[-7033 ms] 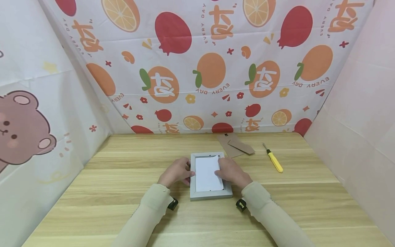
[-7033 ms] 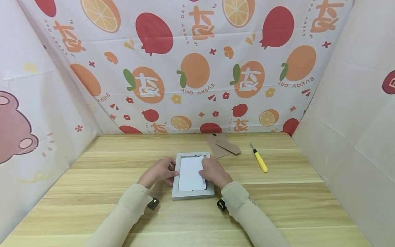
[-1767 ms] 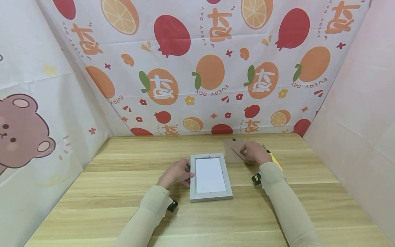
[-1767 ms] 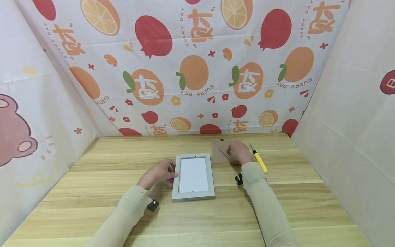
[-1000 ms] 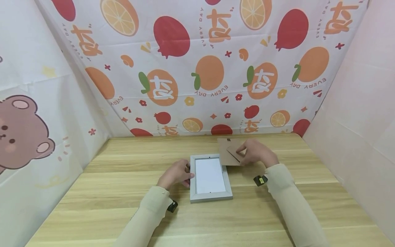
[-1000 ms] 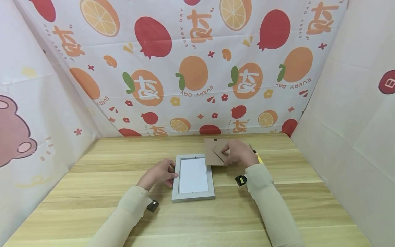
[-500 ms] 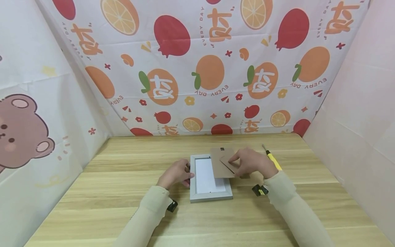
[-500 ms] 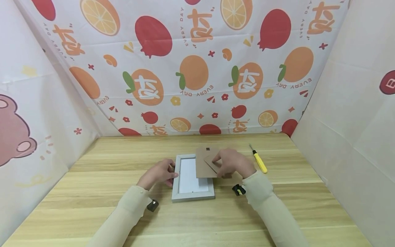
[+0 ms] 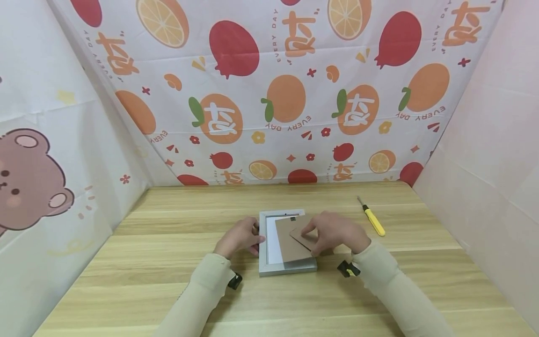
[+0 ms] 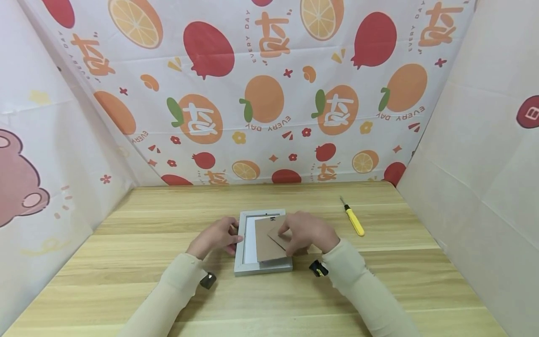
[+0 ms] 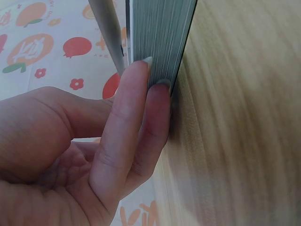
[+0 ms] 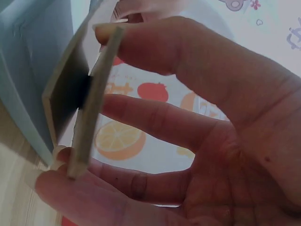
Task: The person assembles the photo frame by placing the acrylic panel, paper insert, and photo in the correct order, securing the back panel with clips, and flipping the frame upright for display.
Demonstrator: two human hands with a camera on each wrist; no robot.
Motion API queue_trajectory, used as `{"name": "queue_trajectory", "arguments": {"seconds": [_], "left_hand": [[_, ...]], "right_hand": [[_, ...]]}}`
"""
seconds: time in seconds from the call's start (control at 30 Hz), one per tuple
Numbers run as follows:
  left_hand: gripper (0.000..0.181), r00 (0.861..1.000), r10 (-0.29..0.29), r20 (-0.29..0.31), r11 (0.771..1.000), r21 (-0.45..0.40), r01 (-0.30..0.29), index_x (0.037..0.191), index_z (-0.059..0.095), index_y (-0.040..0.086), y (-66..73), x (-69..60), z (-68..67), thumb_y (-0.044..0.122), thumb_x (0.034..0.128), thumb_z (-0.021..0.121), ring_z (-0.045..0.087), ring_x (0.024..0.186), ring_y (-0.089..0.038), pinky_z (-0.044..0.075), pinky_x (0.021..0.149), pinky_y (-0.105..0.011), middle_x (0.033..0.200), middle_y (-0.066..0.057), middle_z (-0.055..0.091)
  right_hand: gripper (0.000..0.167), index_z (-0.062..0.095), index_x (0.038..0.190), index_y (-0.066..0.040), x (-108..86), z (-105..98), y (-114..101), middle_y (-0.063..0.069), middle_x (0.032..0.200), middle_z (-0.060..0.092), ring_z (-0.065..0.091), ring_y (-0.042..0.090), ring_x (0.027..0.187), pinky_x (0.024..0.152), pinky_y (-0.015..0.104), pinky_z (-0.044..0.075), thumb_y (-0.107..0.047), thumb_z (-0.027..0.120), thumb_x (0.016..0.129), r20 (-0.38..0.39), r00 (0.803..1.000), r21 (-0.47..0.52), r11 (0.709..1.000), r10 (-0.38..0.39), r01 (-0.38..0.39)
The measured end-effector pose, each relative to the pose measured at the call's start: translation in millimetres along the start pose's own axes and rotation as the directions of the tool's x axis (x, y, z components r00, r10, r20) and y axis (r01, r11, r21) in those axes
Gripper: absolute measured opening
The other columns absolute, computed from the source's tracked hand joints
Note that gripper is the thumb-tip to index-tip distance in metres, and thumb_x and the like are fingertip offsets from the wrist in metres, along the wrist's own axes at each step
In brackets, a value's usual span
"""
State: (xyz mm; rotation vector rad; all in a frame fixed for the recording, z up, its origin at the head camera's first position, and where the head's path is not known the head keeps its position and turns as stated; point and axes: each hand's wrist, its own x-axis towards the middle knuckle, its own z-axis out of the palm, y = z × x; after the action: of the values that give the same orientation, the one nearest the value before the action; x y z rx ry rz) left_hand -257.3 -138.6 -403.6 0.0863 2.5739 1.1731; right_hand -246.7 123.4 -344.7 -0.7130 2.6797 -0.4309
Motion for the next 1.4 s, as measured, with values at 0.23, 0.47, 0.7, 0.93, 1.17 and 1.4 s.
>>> {"name": "queue_trajectory", "arguments": {"seconds": [0.23, 0.47, 0.7, 0.93, 1.17, 1.4], "left_hand": [[0.034, 1.0, 0.007, 0.013, 1.0, 0.0, -0.007, 0.125, 0.056, -0.011, -0.1, -0.1, -0.7, 0.002, 0.0963, 0.069, 0.072, 0.069, -0.022, 0.066, 0.06, -0.03, 0.102, -0.022, 0.071], [0.025, 1.0, 0.019, 0.017, 1.0, -0.015, -0.018, 0.117, 0.06, -0.008, -0.4, 0.9, -0.1, 0.0, 0.096, 0.069, 0.072, 0.069, -0.023, 0.066, 0.061, -0.031, 0.095, -0.019, 0.072], [0.022, 1.0, 0.024, 0.017, 1.0, -0.007, -0.024, 0.115, 0.06, -0.007, -1.3, 1.2, -0.1, 0.0, 0.0962, 0.068, 0.071, 0.07, -0.023, 0.066, 0.06, -0.03, 0.094, -0.018, 0.072], [0.024, 1.0, 0.02, 0.017, 1.0, -0.015, -0.02, 0.116, 0.06, -0.007, -1.7, 2.3, 0.0, 0.0, 0.0959, 0.069, 0.071, 0.07, -0.023, 0.066, 0.061, -0.03, 0.096, -0.019, 0.072], [0.024, 1.0, 0.02, 0.015, 1.0, -0.007, -0.02, 0.117, 0.06, -0.007, -1.1, 2.1, -0.1, 0.001, 0.0959, 0.069, 0.071, 0.07, -0.023, 0.066, 0.061, -0.03, 0.095, -0.018, 0.072], [0.023, 1.0, 0.023, 0.011, 1.0, 0.0, -0.023, 0.116, 0.06, -0.007, -0.9, 0.8, 0.0, 0.001, 0.0959, 0.069, 0.071, 0.069, -0.023, 0.066, 0.06, -0.03, 0.096, -0.018, 0.072]], "right_hand": [[0.047, 0.079, 0.119, -0.018, 0.8, 4.7, -6.9, 0.0, 0.097, 0.07, 0.053, 0.016, 0.084, 0.067, 0.027, 0.044, -0.016, 0.091, 0.074, 0.007, 0.998, -0.065, 0.996, -0.064, 0.065], [0.047, 0.078, 0.121, -0.016, 2.0, 7.4, -10.8, -0.002, 0.068, 0.053, 0.047, 0.013, 0.067, 0.054, 0.023, 0.034, -0.017, 0.09, 0.076, -0.003, 0.993, -0.063, 0.991, -0.121, 0.12], [0.047, 0.077, 0.123, -0.016, 5.5, 11.3, -12.7, -0.006, 0.06, 0.042, 0.041, 0.01, 0.057, 0.05, 0.022, 0.028, -0.018, 0.089, 0.077, 0.007, 0.992, -0.013, 0.992, -0.129, 0.129], [0.046, 0.078, 0.121, -0.017, 10.8, 16.5, -12.8, -0.003, 0.076, 0.061, 0.049, 0.013, 0.068, 0.054, 0.023, 0.033, -0.019, 0.089, 0.077, 0.002, 0.994, 0.01, 0.994, -0.11, 0.11], [0.045, 0.079, 0.119, -0.017, 14.7, 20.4, -13.0, -0.001, 0.103, 0.073, 0.054, 0.015, 0.082, 0.06, 0.024, 0.038, -0.019, 0.091, 0.076, -0.006, 0.997, 0.001, 0.997, -0.071, 0.071], [0.044, 0.079, 0.118, -0.014, 15.4, 22.4, -15.4, 0.005, 0.124, 0.074, 0.055, 0.015, 0.083, 0.055, 0.023, 0.034, -0.019, 0.09, 0.077, -0.011, 0.998, 0.019, 0.998, -0.066, 0.066]]}}
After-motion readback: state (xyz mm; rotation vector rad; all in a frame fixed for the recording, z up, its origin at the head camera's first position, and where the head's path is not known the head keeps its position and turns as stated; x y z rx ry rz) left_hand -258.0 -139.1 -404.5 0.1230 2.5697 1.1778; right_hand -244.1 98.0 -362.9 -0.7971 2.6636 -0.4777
